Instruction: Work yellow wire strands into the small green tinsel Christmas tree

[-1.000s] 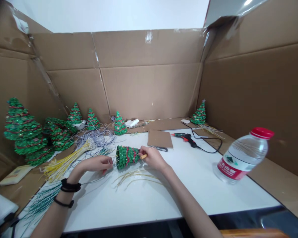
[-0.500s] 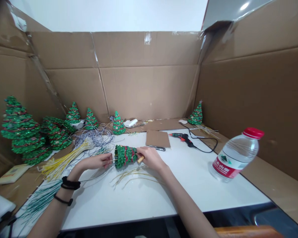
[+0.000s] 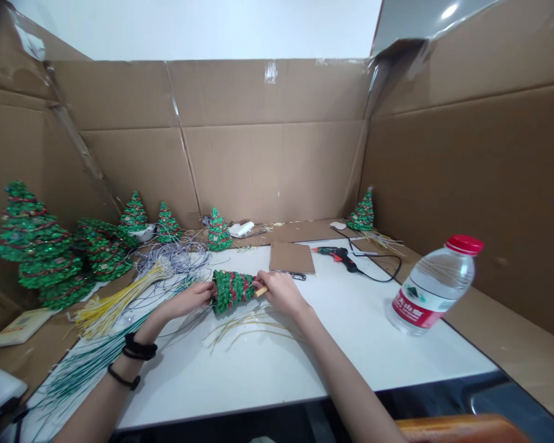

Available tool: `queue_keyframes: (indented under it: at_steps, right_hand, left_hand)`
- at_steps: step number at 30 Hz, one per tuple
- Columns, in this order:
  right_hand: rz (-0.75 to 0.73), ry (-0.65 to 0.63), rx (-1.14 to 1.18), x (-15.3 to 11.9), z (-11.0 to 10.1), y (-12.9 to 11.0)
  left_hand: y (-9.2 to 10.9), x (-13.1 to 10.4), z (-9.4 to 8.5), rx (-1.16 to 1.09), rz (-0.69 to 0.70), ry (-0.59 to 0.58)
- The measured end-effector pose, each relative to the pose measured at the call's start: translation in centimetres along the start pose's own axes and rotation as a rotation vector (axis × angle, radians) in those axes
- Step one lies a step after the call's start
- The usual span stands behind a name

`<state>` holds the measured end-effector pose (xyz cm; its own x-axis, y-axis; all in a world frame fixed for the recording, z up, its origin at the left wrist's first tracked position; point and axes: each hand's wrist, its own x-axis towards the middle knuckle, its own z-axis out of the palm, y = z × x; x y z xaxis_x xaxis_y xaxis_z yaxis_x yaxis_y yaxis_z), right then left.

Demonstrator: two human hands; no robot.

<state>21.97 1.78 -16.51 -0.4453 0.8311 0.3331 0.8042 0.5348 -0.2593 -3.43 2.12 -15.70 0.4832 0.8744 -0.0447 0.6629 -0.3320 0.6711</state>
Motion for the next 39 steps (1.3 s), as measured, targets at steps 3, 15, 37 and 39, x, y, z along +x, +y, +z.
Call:
queue_keyframes:
  at_steps: [3,15,37,39]
  right_hand:
    - [0.02,-0.015,-0.035,0.0,0.0,0.0]
    - [0.084,-0.02,-0.044,0.1,0.4,-0.4]
    - [0.458,0.152,-0.031,1.4,-0.8,5.3]
    - [0.586,0.233,-0.134,1.5,-1.7,8.7]
  left_hand:
    - [0.4,0.4,0.6,-0.005,0.017,0.063]
    - [0.2,0.8,2.0,0.07,0.077,0.201]
    - [-1.6,2.1,3.2,-0.107,0.064,0.284]
    - [-1.5,2.1,3.2,-0.101,0.08,0.291]
